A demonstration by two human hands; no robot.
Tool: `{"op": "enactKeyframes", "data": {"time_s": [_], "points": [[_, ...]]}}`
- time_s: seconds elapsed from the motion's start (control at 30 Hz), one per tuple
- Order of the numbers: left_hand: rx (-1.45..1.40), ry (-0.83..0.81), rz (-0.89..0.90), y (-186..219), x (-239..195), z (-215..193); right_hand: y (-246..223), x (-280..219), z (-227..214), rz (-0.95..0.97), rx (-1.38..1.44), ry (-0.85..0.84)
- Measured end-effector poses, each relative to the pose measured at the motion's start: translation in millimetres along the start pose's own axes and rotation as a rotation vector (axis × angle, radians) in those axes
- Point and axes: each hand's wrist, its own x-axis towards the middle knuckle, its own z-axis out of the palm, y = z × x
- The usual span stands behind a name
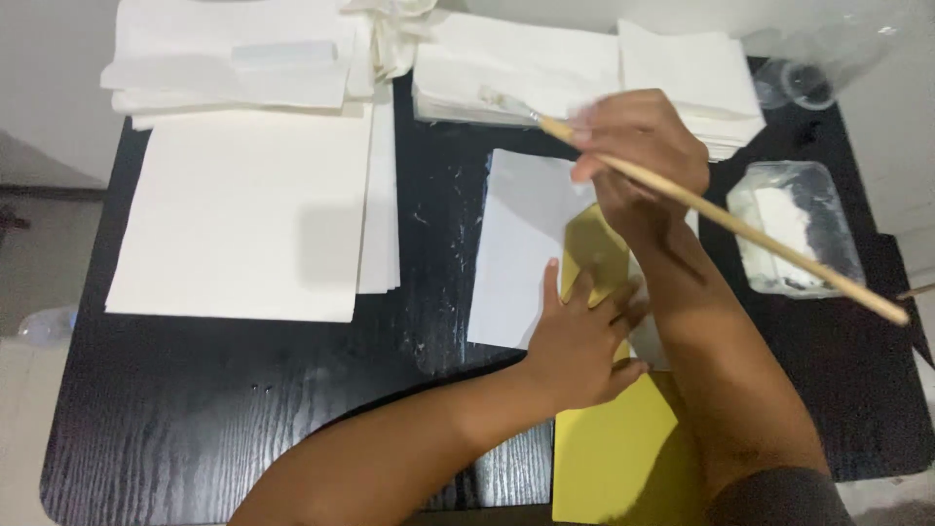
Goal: Applying glue with a brush and folding paper sheets to assemble envelopes
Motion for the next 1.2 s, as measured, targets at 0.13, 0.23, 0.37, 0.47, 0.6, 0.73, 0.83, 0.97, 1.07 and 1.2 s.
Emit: {"op": "enactKeyframes", "data": {"time_s": [0.13,0.23,0.37,0.47,0.6,0.73,0.83,0.97,1.07,1.2], "points": [[0.026,-0.339,-0.005,3,9,-35,1,-11,-59,0.198,0.505,-0.474],[0.112,-0.258,0.012,0,5,-5,-70,27,-52,0.495,-0.077,-0.117],[-0.001,-0.045,0.017,-1,3,-2,-69,-8,-107,0.781,0.381,0.080],[-0.006,-0.139,0.022,-2,3,-2,-63,-42,-160,0.779,0.323,0.293],[0.072,-0.002,0.071,-2,3,-2,-54,-91,-239,0.684,-0.009,0.272],[0.085,0.055,0.105,1,3,-5,-81,-82,-256,0.921,-0.221,0.031],[0.155,0.041,0.121,1,3,-8,-70,-88,-249,1.108,-0.406,-0.141],[0.139,0.068,0.132,1,3,-4,-54,-93,-231,1.512,-0.672,-0.568],[0.112,0.078,0.133,1,3,-3,-40,-130,-235,1.566,-0.695,-0.696],[0.100,0.045,0.124,0,3,-3,-45,-126,-232,1.519,-0.690,-0.757]]}}
